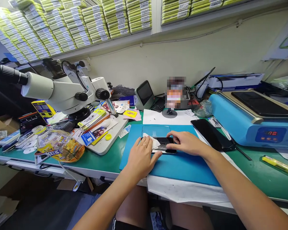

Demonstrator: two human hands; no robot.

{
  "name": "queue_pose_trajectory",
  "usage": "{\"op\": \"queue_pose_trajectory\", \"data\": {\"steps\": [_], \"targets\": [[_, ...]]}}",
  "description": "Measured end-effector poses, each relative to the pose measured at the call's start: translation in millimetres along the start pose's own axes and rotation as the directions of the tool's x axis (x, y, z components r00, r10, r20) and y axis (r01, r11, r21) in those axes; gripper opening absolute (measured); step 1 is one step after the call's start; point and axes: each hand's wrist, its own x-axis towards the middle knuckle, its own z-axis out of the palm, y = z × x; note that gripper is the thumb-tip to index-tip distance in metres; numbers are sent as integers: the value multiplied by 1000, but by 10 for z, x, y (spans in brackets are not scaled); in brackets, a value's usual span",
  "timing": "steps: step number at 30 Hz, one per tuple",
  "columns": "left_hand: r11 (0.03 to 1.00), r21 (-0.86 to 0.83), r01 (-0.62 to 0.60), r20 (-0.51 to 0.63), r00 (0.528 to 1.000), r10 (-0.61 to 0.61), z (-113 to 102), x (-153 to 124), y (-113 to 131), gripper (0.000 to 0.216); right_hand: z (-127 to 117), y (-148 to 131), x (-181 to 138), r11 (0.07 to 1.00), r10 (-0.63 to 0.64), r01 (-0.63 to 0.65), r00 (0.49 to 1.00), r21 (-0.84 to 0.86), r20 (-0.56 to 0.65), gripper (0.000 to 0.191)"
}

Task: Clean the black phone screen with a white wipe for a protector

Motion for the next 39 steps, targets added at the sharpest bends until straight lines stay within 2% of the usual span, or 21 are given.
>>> {"op": "queue_pose_trajectory", "data": {"steps": [3,5,8,12,15,17,23,25,28,31,34,39], "targets": [[1000,3,-11,-5,1000,11,-6,-132,22,59,-49,2,-37,1000,-22,22,996,-2,82,75],[1000,9,-25,-4,1000,25,-12,-217,29,61,-60,-6,-47,1000,-24,25,996,-16,89,79],[1000,-7,-30,-15,999,30,-13,-206,24,63,-45,-32,-40,999,-19,22,998,-46,60,75],[998,-55,-43,-30,999,41,-4,56,54,61,9,-29,-12,997,-37,37,999,-71,3,60],[996,-71,-45,-16,999,44,8,178,112,64,50,9,10,997,-54,51,998,-58,-42,58],[996,-78,-35,-26,999,33,18,128,149,68,67,33,24,998,-48,45,997,-52,-57,60],[994,-103,-45,-21,999,44,9,-270,213,79,95,60,54,999,-27,25,998,-33,-61,57],[994,-102,-43,-15,999,42,2,-253,240,82,111,56,55,999,-23,22,997,-23,-70,57],[993,-108,-39,7,999,40,15,-37,321,85,112,29,55,1000,-5,5,994,3,-111,56],[988,-116,-97,8,995,99,52,201,435,88,14,2,102,1000,-6,9,964,10,-268,54],[984,-139,-116,1,993,117,88,261,522,90,-207,33,245,994,-55,14,913,-104,-403,52],[973,-195,-120,21,992,127,63,96,535,91,-641,273,613,951,-59,-61,926,-302,-373,51]]}}
